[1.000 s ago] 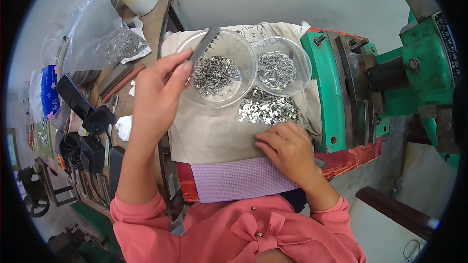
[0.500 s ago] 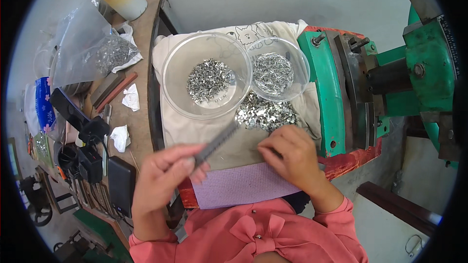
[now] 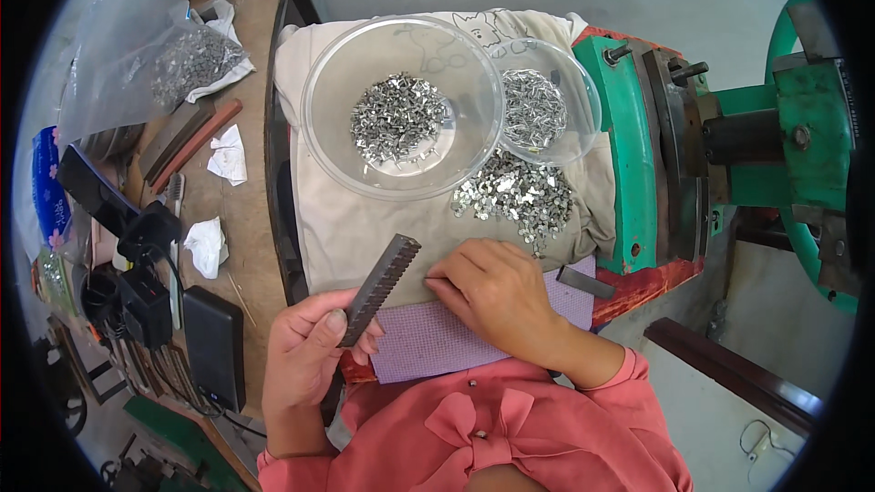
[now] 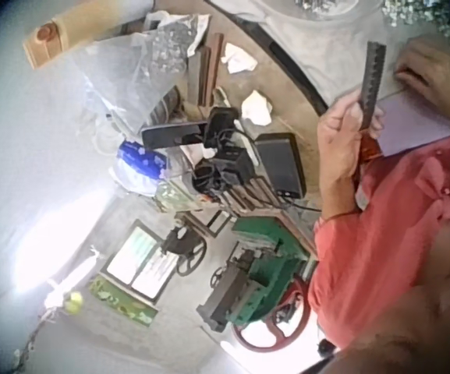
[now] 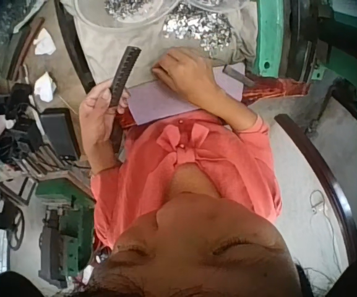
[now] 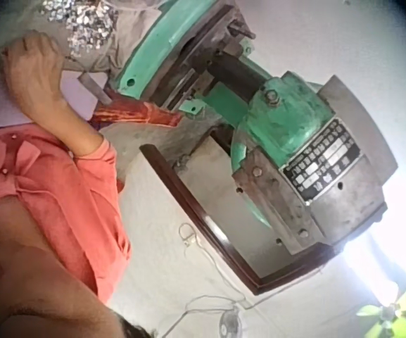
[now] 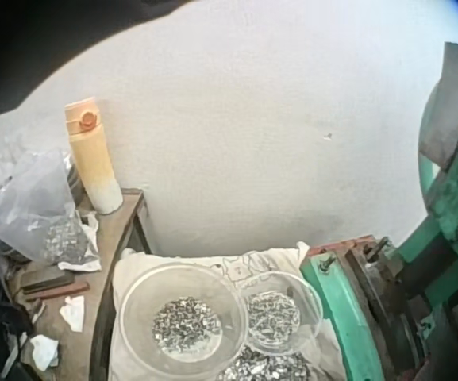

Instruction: The person places small metal pieces into a metal strip and uses a green press machine to secure them. They repeatedly pick up metal pieces from a container, insert them into the strip, and operate the machine lever to process the strip.

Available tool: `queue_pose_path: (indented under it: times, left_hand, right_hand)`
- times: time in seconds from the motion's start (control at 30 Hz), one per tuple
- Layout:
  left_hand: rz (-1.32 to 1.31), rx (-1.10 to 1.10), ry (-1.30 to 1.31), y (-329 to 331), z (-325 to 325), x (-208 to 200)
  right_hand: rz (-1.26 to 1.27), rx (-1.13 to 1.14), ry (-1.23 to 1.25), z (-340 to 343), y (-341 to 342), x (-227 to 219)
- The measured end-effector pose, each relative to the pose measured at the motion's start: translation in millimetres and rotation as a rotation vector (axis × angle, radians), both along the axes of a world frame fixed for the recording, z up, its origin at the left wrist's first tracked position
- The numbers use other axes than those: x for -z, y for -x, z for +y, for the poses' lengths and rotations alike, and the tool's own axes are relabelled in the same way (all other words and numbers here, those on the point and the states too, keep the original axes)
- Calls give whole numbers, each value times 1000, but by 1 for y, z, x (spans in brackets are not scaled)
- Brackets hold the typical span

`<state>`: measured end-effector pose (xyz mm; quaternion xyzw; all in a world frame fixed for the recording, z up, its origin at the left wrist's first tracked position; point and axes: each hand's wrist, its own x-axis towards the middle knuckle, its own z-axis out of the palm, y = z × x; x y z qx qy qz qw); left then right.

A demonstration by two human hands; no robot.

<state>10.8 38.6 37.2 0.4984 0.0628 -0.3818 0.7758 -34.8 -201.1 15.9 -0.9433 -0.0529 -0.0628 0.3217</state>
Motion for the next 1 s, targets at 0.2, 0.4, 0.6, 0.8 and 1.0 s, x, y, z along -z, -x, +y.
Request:
queue_pose_path:
  times: [0.2,0.4,0.6,0.8,1.0]
  left_hand:
    - [31,56,6,-1,-4,12]
    - [47,37,-62,-1,-7,14]
    - [31,17,-58,-3,-5,18]
    - [29,39,-51,-4,-3,17]
    - [69,49,-68,-3,-8,17]
  right_hand:
    - [52,-30,173,12,0,-3]
    - [12,-83,226,18,2,0]
    - [-14,-68,395,29,10,-8]
    - [50,-52,81,9,9,-4]
    - [-109,250,41,-48,-13,-39]
